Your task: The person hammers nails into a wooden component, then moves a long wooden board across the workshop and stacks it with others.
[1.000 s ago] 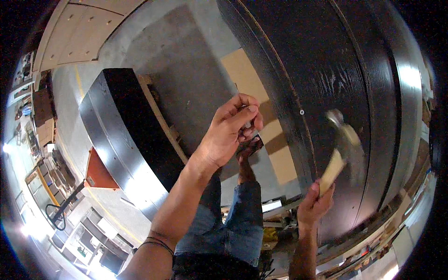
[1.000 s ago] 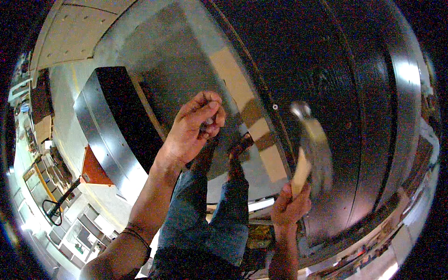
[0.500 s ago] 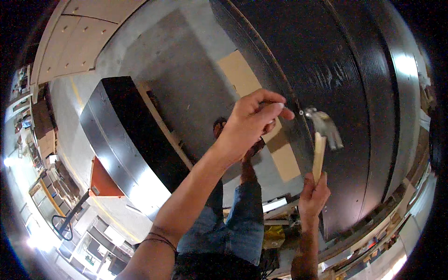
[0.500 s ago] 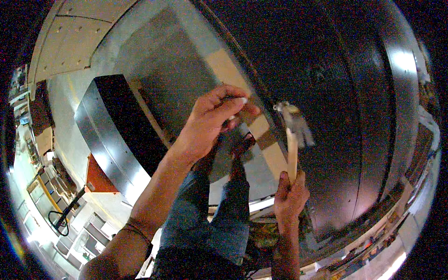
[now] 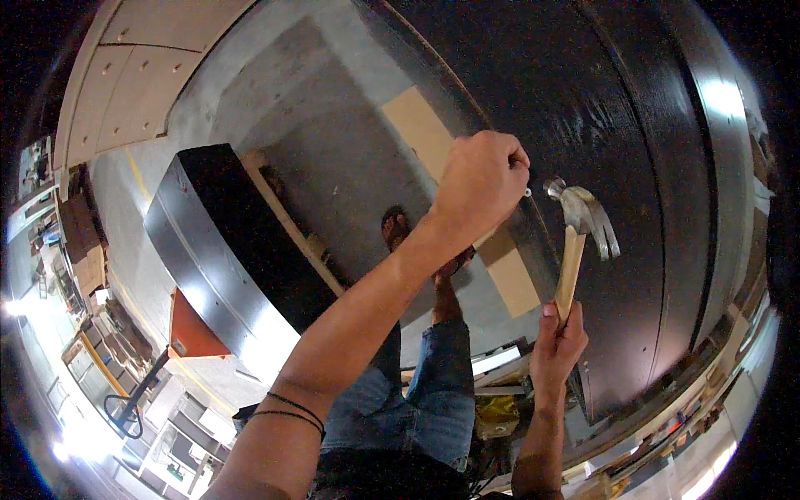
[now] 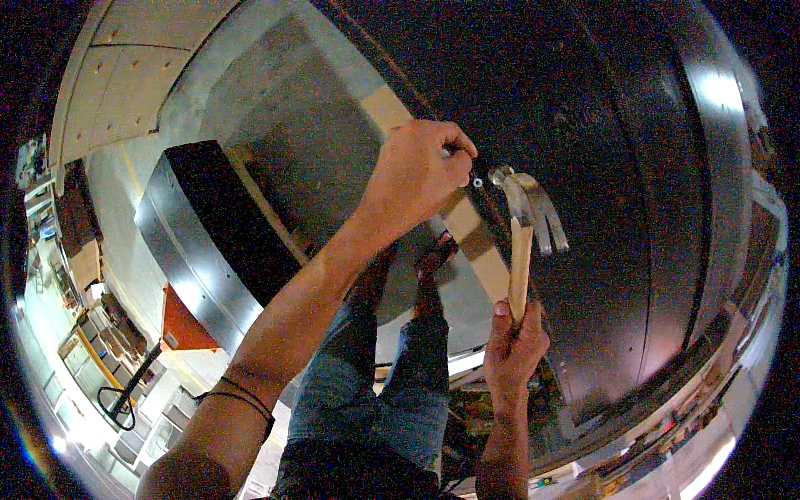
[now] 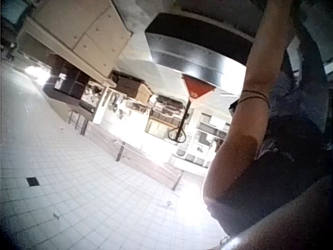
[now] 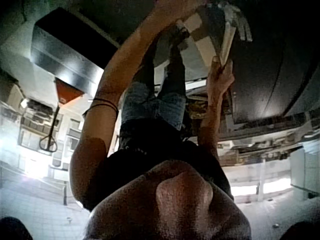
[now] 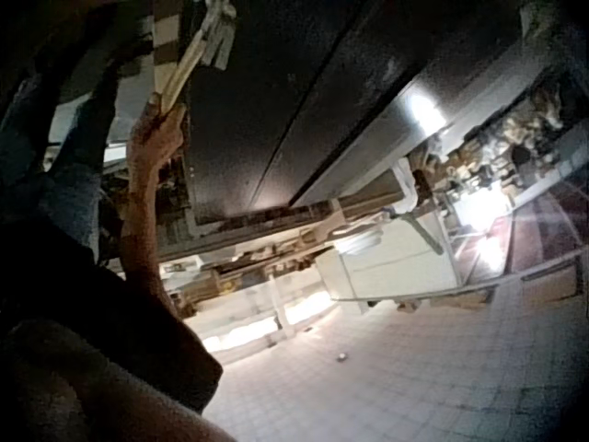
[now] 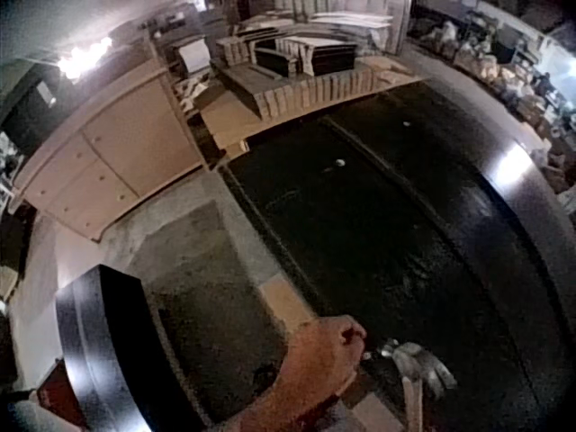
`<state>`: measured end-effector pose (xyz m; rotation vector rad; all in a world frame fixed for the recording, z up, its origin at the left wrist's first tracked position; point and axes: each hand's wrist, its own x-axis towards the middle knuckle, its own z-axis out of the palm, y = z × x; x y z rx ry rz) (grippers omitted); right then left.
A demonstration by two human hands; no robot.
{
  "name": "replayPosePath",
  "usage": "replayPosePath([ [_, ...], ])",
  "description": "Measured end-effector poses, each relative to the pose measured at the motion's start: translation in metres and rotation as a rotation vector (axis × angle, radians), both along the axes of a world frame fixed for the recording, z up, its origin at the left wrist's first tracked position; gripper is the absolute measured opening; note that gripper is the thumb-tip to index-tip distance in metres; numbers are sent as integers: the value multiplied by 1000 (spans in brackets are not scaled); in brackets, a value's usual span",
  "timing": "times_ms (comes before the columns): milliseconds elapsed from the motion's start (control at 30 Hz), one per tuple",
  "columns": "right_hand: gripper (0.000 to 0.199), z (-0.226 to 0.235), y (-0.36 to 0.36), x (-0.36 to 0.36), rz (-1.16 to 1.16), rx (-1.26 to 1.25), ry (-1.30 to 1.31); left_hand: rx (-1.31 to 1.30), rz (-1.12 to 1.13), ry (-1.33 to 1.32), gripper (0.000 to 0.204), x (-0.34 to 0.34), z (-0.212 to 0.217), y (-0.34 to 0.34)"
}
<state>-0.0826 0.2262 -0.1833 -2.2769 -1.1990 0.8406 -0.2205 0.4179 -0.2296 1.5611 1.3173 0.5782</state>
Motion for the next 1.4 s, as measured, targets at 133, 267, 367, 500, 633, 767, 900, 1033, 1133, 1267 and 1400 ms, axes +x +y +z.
replayPosePath([
  [133,23,4,6,-2,-12,25,9,227,3,-13,18,-4,-13,-6],
  [267,29,23,18,1,23,-92,12,-284,152,-220,16,-22,-1,-12],
  [367,23,18,12,-1,33,242,-43,-281,284,-301,15,-38,6,-20],
  [500,19,-1,15,-5,264,335,-223,-399,400,-347,15,-59,3,-40],
  [633,15,-3,27,-7,242,-74,-148,-479,410,-352,16,-73,-15,-65],
  [767,18,13,20,-14,130,226,-177,-584,382,-284,19,-83,-12,-73],
  [900,33,-4,29,-10,210,-286,-109,-647,353,-272,21,-98,-21,-79],
  [1033,25,13,25,-16,127,-23,-150,-575,364,-286,20,-95,-19,-82],
  [1133,22,-10,16,-17,220,0,-190,-659,376,-289,22,-95,-14,-77],
  [1267,20,-5,19,-24,137,-74,-71,-723,319,-302,22,-93,-7,-74],
  [1400,24,10,-22,-20,-157,-124,15,-843,124,-214,21,-87,3,-72],
])
